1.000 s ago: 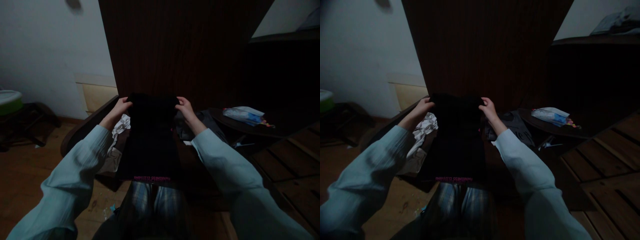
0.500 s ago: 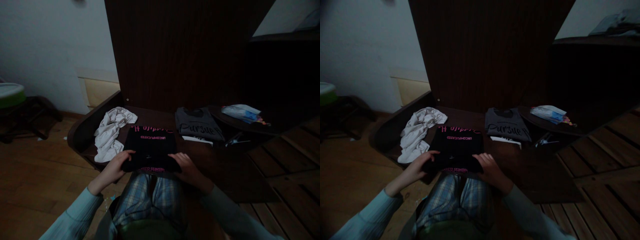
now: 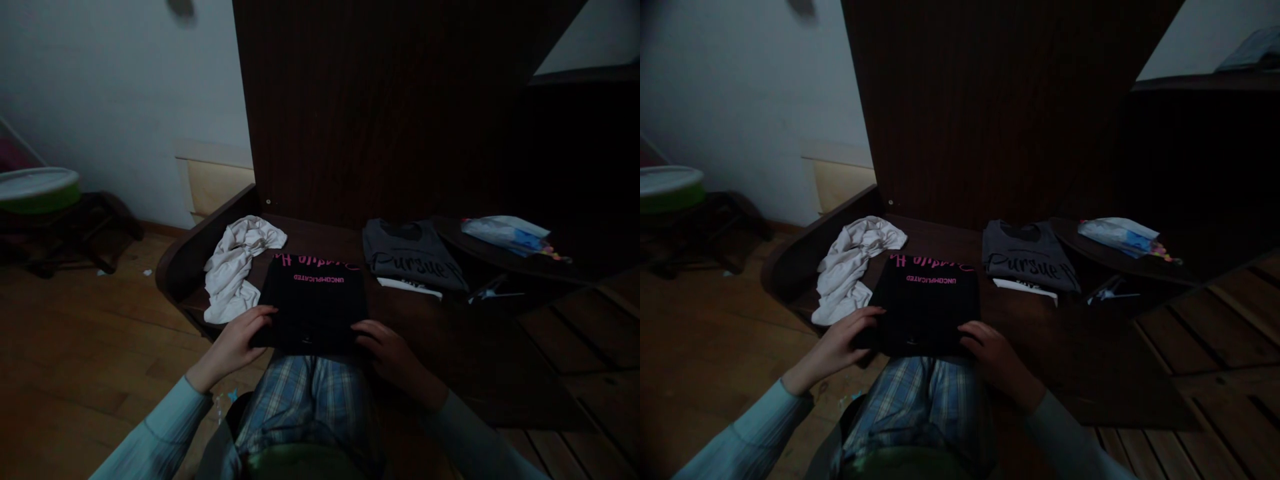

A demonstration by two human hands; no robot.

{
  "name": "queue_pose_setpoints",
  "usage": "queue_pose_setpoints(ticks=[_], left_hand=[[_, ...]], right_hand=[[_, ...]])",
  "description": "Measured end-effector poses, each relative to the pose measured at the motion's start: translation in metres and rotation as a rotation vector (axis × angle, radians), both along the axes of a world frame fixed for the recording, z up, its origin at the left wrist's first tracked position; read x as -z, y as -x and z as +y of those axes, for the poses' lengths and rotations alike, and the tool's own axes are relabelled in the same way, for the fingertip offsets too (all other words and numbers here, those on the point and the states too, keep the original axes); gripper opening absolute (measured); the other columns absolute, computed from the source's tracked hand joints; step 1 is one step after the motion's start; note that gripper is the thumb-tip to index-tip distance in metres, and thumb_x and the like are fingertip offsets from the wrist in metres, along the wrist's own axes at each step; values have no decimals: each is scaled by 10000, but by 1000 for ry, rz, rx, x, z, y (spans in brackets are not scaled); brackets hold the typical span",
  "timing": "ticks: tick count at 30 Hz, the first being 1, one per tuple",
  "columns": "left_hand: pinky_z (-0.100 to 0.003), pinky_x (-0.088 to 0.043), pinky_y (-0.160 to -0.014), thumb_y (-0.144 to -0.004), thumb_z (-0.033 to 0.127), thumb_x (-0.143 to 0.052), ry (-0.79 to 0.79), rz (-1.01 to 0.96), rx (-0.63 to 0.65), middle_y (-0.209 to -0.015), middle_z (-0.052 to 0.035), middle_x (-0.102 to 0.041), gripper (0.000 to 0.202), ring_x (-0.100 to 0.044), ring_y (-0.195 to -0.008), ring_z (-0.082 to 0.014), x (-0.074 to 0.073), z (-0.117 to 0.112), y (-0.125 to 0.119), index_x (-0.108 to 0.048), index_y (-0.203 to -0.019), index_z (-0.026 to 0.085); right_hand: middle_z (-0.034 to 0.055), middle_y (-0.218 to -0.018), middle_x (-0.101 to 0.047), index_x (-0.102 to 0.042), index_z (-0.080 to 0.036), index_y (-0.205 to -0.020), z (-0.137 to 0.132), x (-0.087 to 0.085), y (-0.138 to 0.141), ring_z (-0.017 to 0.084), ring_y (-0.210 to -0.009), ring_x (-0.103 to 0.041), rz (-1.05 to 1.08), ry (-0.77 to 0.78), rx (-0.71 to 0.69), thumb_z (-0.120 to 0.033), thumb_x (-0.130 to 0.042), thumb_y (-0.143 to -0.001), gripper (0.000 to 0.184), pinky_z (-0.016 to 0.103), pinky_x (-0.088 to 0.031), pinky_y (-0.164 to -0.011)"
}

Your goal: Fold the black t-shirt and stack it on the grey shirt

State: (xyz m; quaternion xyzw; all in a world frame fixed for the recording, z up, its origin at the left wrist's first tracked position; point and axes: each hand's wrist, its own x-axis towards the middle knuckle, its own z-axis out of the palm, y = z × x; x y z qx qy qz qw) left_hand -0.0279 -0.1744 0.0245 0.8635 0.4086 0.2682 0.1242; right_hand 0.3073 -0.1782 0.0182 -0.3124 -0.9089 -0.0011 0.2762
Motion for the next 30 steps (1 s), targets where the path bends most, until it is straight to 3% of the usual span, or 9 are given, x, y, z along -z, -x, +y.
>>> queue_pose_setpoints(ticks=[3,8,12,17,23,27,30], left_hand=[[-392,-400,-961,-695,95,-499,-17,8,17,-1230,-98,-506,315,-429,-1178,-220,7,-6,0,-519,-992,197],[-411,-385,-973,-752,118,-481,-34,-65,-3,-1231,-98,-505,247,-421,-1187,-223,23,-14,4,-537,-975,207],[-392,-430,-924,-808,177,-460,2,-167,-50,-1153,-103,-568,264,-490,-1120,-209,37,-22,2,-496,-1067,210],[-367,-449,-877,-825,158,-447,-23,-264,-96,-1077,-87,-607,99,-507,-1085,-197,43,-28,-4,-516,-878,203],[-324,-460,-794,-829,184,-455,-77,-296,-105,-919,-64,-620,81,-555,-923,-170,31,-29,-4,-535,-816,195],[-315,-467,-779,-799,299,-530,55,-252,-84,-938,-69,-615,125,-563,-908,-181,9,-27,1,-560,-866,198],[-326,-461,-799,-825,364,-473,139,-306,-217,-962,-65,-614,215,-566,-919,-187,-10,-10,7,-555,-939,202]], right_hand=[[127,-1138,-567,-531,-173,-1055,-9,0,2,217,-1084,-514,-24,31,-2,-122,-487,-773,290,400,-491,-862],[114,-1098,-599,-557,-192,-1014,-18,9,5,215,-1035,-549,-12,-5,71,-176,-502,-808,213,400,-516,-824],[81,-1060,-633,-523,-217,-1135,-26,24,7,202,-993,-579,3,-37,75,-133,-443,-818,338,378,-530,-790],[74,-1058,-619,-529,-230,-1138,-34,34,5,196,-981,-580,210,-41,266,-139,-455,-807,351,371,-534,-775],[37,-815,-633,-602,-237,-925,-36,26,8,157,-748,-596,283,-94,252,-116,-482,-797,214,298,-532,-625],[59,-882,-631,-607,-237,-930,-38,11,6,178,-818,-602,279,134,223,-204,-504,-798,171,308,-530,-670],[70,-918,-641,-581,-231,-993,-24,-3,-3,191,-840,-616,407,309,366,-325,-489,-820,217,318,-528,-702]])
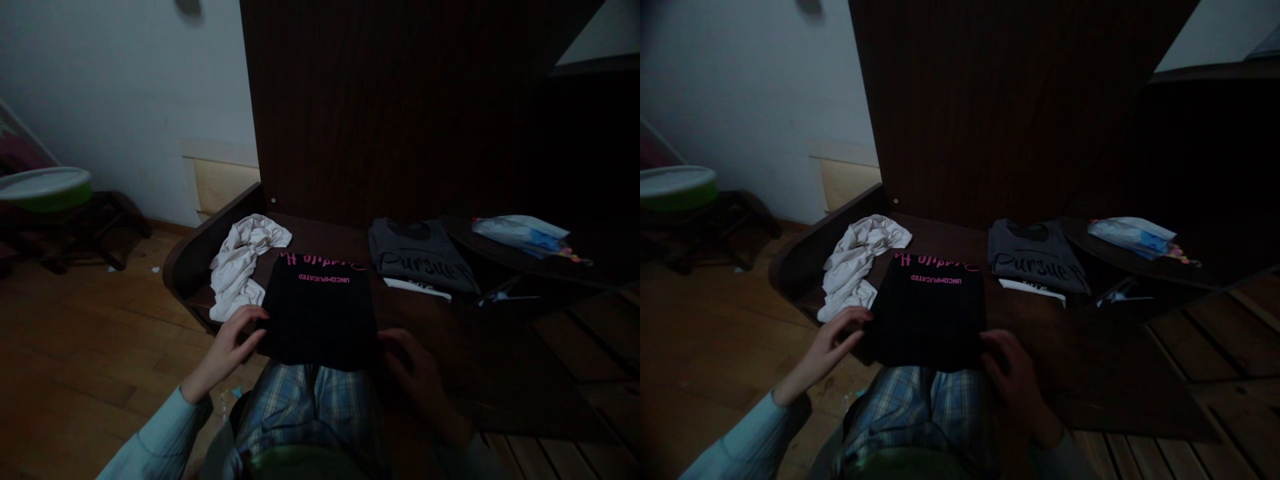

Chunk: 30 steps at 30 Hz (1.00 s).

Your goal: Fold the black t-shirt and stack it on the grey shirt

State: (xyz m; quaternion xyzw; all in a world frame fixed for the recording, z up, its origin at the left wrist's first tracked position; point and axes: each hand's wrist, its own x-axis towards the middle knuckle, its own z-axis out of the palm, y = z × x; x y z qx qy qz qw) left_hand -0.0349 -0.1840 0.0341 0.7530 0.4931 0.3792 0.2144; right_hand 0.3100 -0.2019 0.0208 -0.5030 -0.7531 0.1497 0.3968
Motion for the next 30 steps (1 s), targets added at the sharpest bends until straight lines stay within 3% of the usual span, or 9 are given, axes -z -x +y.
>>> queue_pose_setpoints(ticks=[3,5,7,10,13,17,22,25,30], left_hand=[[-307,-478,-689,-810,417,-466,108,-80,-160,-919,-45,-623,327,-586,-806,-182,-11,39,3,-522,-1049,201],[-313,-474,-664,-774,434,-510,172,-138,-186,-865,-42,-639,460,-592,-759,-194,-12,71,1,-478,-1162,188],[-324,-464,-720,-723,432,-579,209,-225,-177,-934,-55,-652,534,-594,-806,-211,-10,101,-5,-489,-1188,186],[-332,-460,-732,-700,429,-610,354,-413,-137,-1001,-66,-654,503,-597,-846,-226,-4,133,-16,-557,-1140,191],[-347,-465,-701,-712,415,-606,520,-581,-78,-926,-66,-675,462,-610,-808,-223,3,154,-24,-585,-1119,198],[-347,-463,-695,-654,340,-677,592,-719,-107,-871,-61,-680,472,-614,-781,-224,11,177,-34,-599,-1093,183],[-343,-461,-682,-604,299,-723,624,-788,-142,-831,-65,-672,575,-608,-733,-215,16,189,-48,-561,-1139,166],[-320,-462,-683,-600,330,-723,540,-818,-114,-862,-40,-659,608,-599,-737,-188,20,185,-50,-538,-1165,201],[-277,-451,-712,-565,372,-731,362,-772,-156,-853,-40,-647,494,-583,-789,-166,28,182,-48,-627,-994,152]], right_hand=[[68,-857,-656,-511,-197,-1134,34,-6,-5,174,-735,-631,168,99,161,-402,-485,-815,381,287,-527,-625],[68,-839,-657,-465,-171,-1217,63,-3,-2,176,-711,-633,198,155,144,-448,-523,-773,527,289,-529,-613],[60,-830,-660,-457,-180,-1246,90,4,5,175,-677,-632,193,209,134,-469,-542,-745,585,303,-531,-607],[58,-952,-660,-517,-229,-1197,124,15,19,195,-810,-633,185,226,150,-452,-539,-746,503,349,-519,-732],[56,-1072,-635,-599,-231,-1075,151,20,29,212,-991,-582,232,194,149,-412,-536,-745,381,386,-453,-875],[61,-1005,-660,-646,-195,-931,180,20,33,209,-965,-585,323,163,110,-350,-538,-726,279,393,-426,-898],[92,-993,-656,-641,-162,-907,195,25,36,220,-962,-576,339,86,211,-313,-510,-720,274,401,-413,-899],[93,-1006,-651,-634,-167,-931,193,30,36,218,-967,-573,330,56,208,-333,-492,-738,291,396,-410,-900],[90,-978,-654,-626,-171,-913,189,29,37,219,-954,-575,330,39,207,-372,-490,-745,296,394,-408,-897]])
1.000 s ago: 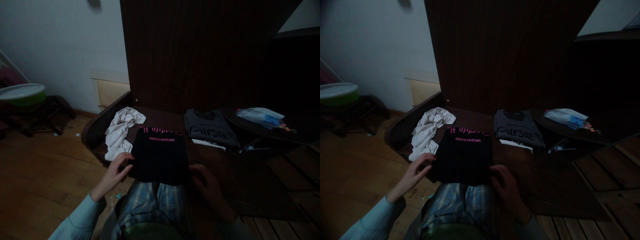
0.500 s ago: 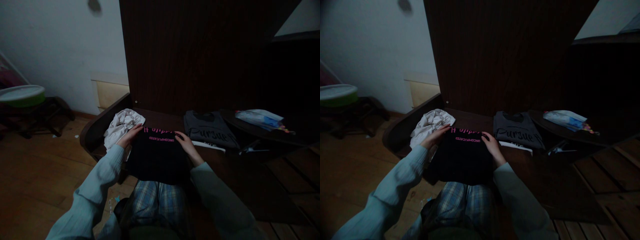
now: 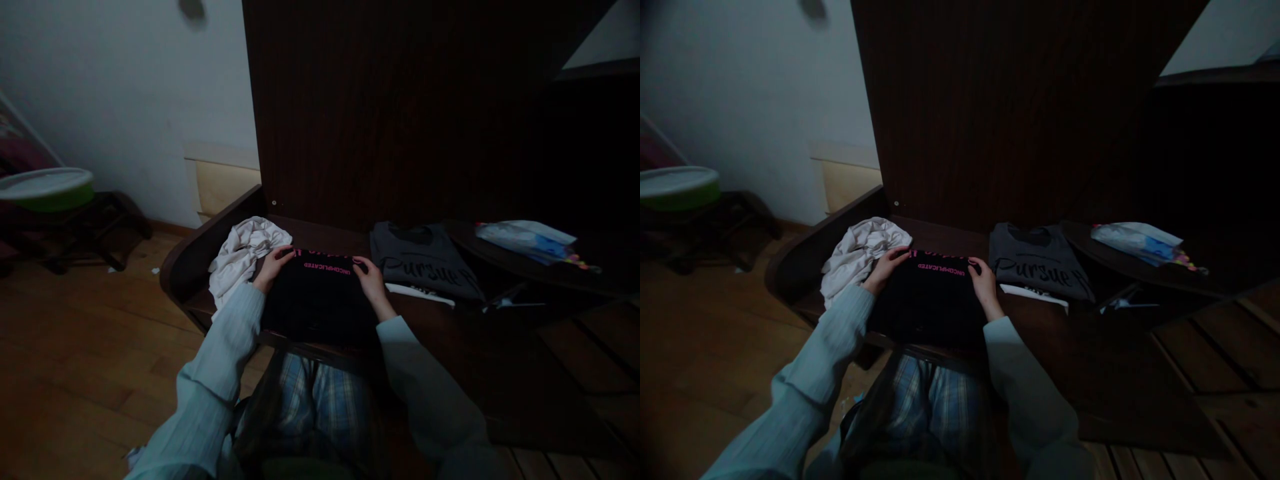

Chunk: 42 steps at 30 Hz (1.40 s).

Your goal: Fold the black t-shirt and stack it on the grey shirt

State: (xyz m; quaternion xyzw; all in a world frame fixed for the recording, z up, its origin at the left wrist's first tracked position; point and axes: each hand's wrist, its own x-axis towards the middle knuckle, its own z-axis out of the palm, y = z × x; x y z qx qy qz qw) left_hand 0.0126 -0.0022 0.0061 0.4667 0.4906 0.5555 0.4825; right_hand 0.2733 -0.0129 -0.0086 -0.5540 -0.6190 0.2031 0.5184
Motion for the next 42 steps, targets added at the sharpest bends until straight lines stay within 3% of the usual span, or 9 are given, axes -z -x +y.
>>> queue_pose_setpoints(ticks=[4,9,15,19,26,30,34,37,42], left_hand=[[-286,-443,-744,-620,351,-688,-22,61,-25,-842,-39,-652,390,-576,-832,-179,1,3,1,-639,-944,138],[-321,-419,-855,-768,344,-529,-115,98,-50,-950,-58,-657,241,-551,-965,-201,0,5,4,-663,-833,154],[-356,-449,-814,-735,387,-577,2,34,-6,-887,-55,-673,283,-578,-914,-223,-1,6,4,-655,-880,157],[-346,-445,-832,-686,393,-623,11,-16,-51,-934,-52,-672,303,-569,-954,-232,-4,6,4,-658,-879,162],[-340,-424,-870,-689,344,-625,-10,36,-123,-971,-62,-663,256,-562,-977,-216,-5,5,4,-659,-851,150],[-334,-452,-803,-717,391,-600,3,34,-117,-879,-53,-669,338,-576,-913,-215,0,7,6,-643,-939,140],[-330,-473,-708,-718,414,-597,58,7,-106,-740,-43,-660,405,-597,-783,-200,6,10,11,-616,-1002,127],[-314,-478,-625,-679,387,-628,83,-9,-100,-675,-47,-650,335,-600,-691,-184,9,11,13,-638,-906,140],[-279,-454,-496,-621,373,-664,92,-55,-137,-583,-37,-615,243,-582,-588,-170,8,11,12,-650,-755,170]], right_hand=[[87,-965,-652,-609,-172,-913,-3,-4,3,229,-959,-565,21,4,52,-361,-486,-728,291,393,-409,-887],[52,-950,-652,-629,-195,-868,-4,-4,3,205,-933,-570,3,53,51,-213,-345,-737,314,368,-412,-885],[61,-833,-573,-658,-193,-917,-5,-2,4,187,-829,-556,-142,-46,113,-178,-363,-755,338,347,-436,-839],[56,-829,-523,-654,-206,-968,-10,-8,4,183,-822,-546,-189,-127,101,-195,-386,-787,323,335,-442,-830],[81,-891,-581,-599,-185,-1070,-9,-15,-3,217,-857,-559,-182,-92,111,-263,-456,-778,335,372,-439,-831],[71,-812,-626,-499,-140,-1187,-5,-14,-10,194,-724,-583,-63,-16,172,-297,-398,-804,426,334,-464,-723],[79,-813,-639,-547,-141,-1065,-3,-14,-17,177,-681,-587,-34,-32,198,-241,-336,-791,359,306,-462,-676],[70,-766,-639,-580,-157,-920,-1,-10,-20,185,-703,-590,-63,-40,203,-237,-407,-743,260,302,-453,-686],[22,-617,-596,-582,-169,-833,6,-3,-22,161,-555,-539,21,44,238,-323,-428,-749,234,273,-414,-555]])
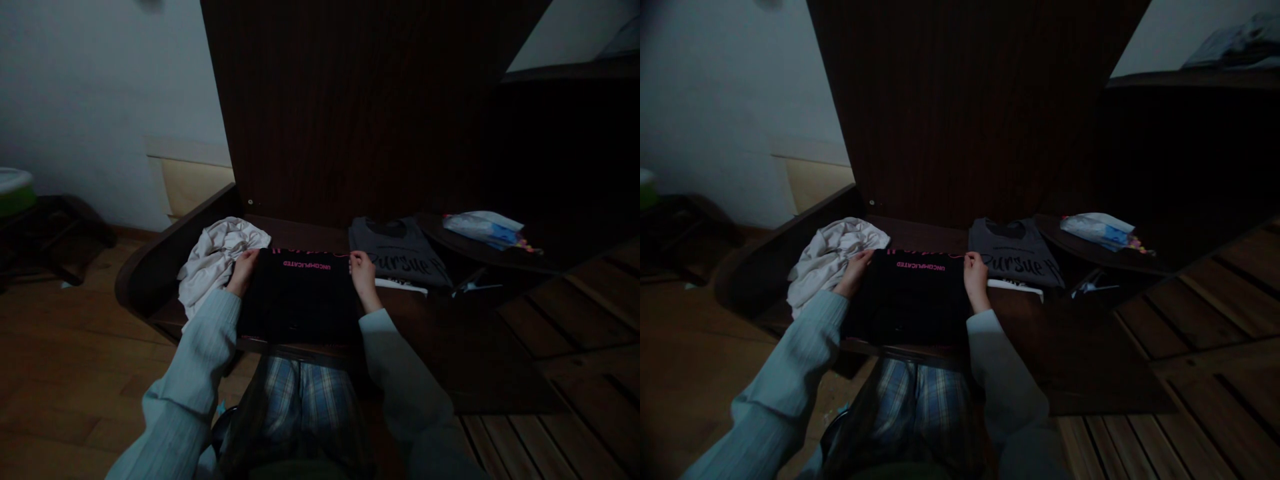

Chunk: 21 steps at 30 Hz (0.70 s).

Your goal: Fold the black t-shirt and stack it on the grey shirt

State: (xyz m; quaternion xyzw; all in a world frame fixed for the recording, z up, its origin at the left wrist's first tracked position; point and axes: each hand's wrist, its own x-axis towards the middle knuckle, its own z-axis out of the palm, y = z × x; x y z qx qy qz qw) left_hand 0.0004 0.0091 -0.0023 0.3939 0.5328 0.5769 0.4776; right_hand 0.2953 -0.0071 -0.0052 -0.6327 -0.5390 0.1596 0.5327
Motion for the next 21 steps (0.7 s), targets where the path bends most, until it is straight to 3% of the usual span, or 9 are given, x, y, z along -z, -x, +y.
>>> queue_pose_setpoints(ticks=[6,12,16,21], left_hand=[[-278,-464,-519,-622,386,-666,-33,-10,-34,-658,-43,-645,307,-602,-650,-181,-2,0,-2,-660,-847,177],[-284,-474,-563,-631,362,-669,-47,-19,17,-723,-67,-667,292,-613,-705,-192,-4,-1,-3,-674,-848,167],[-276,-471,-579,-637,345,-657,-54,-11,-16,-751,-57,-672,294,-608,-689,-172,-4,0,-3,-675,-863,158],[-290,-470,-683,-657,347,-619,-130,139,-91,-796,-52,-674,272,-606,-773,-185,-1,5,-2,-667,-827,141]], right_hand=[[-35,-505,-522,-586,-177,-783,1,-4,3,120,-457,-465,258,69,-78,-367,-508,-679,230,220,-350,-438],[-18,-628,-612,-564,-186,-801,-1,-15,3,118,-535,-526,488,169,-184,-313,-599,-562,273,182,-342,-415],[-26,-596,-592,-556,-185,-768,-1,-16,4,120,-516,-514,483,126,-224,-294,-603,-549,249,181,-316,-389],[2,-608,-594,-575,-179,-743,-8,-19,8,136,-523,-516,249,-4,-103,-278,-535,-649,142,240,-384,-472]])
